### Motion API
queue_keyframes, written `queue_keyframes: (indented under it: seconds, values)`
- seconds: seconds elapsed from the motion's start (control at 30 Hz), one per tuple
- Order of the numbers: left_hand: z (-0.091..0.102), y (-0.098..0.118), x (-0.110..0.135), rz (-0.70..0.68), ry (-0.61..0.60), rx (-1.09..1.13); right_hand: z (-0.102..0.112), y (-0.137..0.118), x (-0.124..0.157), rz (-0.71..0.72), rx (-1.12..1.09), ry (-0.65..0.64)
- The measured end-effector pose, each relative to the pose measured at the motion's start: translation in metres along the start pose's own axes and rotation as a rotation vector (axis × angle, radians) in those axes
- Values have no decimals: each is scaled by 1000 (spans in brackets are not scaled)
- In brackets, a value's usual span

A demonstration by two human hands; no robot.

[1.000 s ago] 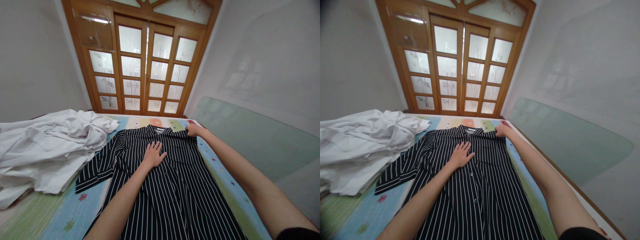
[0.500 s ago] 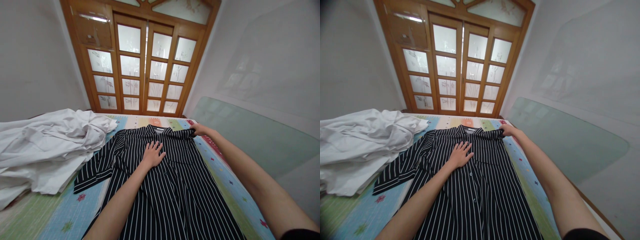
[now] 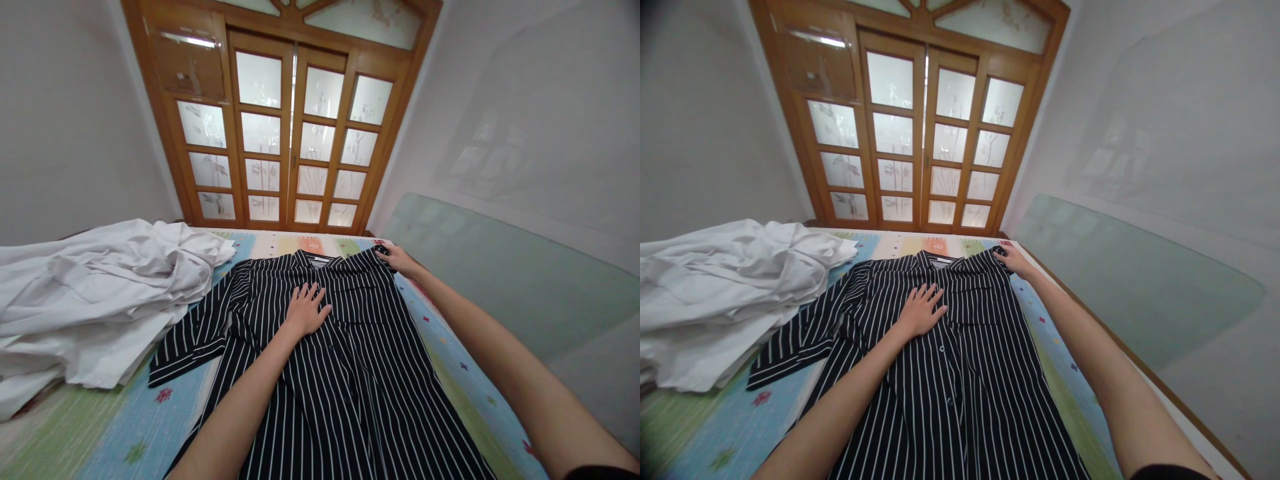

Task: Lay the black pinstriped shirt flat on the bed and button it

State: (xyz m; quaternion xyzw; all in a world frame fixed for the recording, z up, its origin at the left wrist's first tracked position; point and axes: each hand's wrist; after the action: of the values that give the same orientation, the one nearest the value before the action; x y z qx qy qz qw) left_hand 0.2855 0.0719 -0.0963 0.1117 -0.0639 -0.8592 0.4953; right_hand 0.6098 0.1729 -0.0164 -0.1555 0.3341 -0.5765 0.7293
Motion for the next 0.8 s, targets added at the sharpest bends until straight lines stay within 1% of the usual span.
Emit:
queue_keyframes:
  seconds: [0.13,0.2,0.3,0.37,0.43,0.57,0.7,0.8]
  values:
    - [0,1,0,4,-3,-5,1,0,8,-5,269,-116]
    - [0,1,0,7,-4,-5,4,1,12,-27,405,-144]
    - [0,1,-1,7,-9,-1,12,1,15,-70,619,-126]
    - [-1,0,-1,7,-12,3,19,1,15,-104,694,-99]
    - [-1,0,-1,6,-11,5,28,1,13,-129,686,-99]
    - [-1,0,-1,7,-6,3,41,2,13,-135,571,-135]
    - [-1,0,-1,5,-13,1,44,4,20,-86,507,-108]
    - [-1,0,-1,4,-1,-10,44,6,25,-45,539,-97]
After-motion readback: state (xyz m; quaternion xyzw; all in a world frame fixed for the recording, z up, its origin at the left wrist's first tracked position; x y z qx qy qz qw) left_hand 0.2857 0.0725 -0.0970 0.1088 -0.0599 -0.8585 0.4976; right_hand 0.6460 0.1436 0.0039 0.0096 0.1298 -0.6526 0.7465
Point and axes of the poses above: each hand's wrist, its own x-axis away from the middle knuckle, its own z-axis out of the back of the hand, y = z × x, and after that the axes turned 2 degrees about -z, right-handed
